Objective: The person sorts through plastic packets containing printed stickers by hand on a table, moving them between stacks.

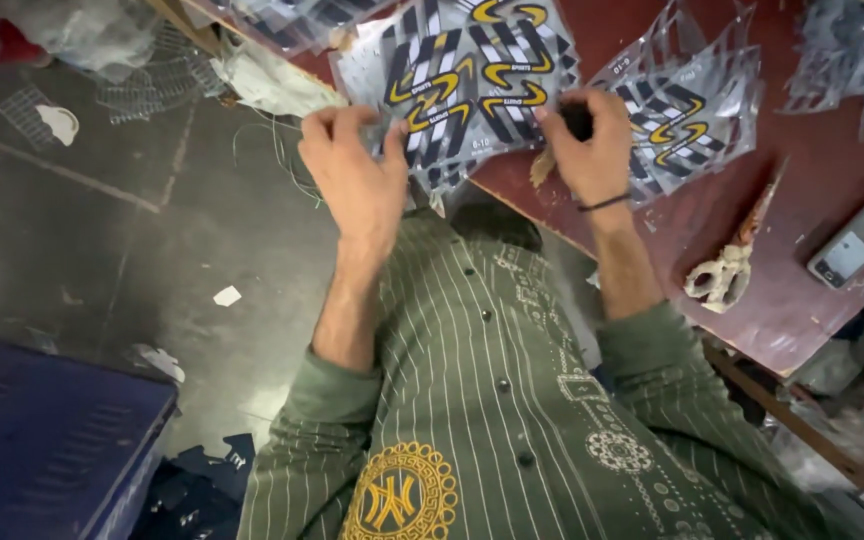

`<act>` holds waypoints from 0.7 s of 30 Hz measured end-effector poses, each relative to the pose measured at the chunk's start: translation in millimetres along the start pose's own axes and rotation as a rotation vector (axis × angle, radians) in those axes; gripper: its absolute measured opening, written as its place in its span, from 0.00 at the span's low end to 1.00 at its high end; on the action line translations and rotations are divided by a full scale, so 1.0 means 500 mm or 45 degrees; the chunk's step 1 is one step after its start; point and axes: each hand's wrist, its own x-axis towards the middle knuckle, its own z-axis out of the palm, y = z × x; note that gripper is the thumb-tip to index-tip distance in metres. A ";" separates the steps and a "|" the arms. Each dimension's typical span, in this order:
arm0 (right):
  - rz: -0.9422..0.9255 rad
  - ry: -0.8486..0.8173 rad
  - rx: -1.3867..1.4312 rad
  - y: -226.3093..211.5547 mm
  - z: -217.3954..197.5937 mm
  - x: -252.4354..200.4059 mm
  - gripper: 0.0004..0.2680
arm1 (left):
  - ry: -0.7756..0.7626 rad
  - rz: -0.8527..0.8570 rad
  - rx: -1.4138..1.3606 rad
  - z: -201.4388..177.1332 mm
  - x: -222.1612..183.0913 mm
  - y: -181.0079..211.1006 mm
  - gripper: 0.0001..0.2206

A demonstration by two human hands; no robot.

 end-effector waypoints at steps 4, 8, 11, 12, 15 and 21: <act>-0.028 0.075 0.052 -0.004 0.010 0.003 0.09 | 0.007 0.050 -0.032 0.022 -0.017 0.001 0.14; 0.040 -0.018 0.435 -0.045 -0.047 0.058 0.06 | -0.091 -0.312 -0.428 0.010 -0.004 0.022 0.19; 0.016 -0.035 0.451 -0.034 -0.110 0.064 0.06 | -0.089 -0.310 -0.426 0.023 -0.021 0.011 0.20; -0.022 -0.022 0.451 -0.024 -0.129 0.076 0.07 | -0.087 -0.198 -0.307 0.038 -0.014 0.003 0.19; 0.153 -0.304 0.950 -0.113 -0.193 0.099 0.09 | -0.247 -0.483 -0.376 0.023 -0.017 0.005 0.20; -0.184 -0.385 0.255 -0.135 -0.070 0.136 0.07 | 0.005 -0.011 -0.136 0.018 0.032 -0.017 0.25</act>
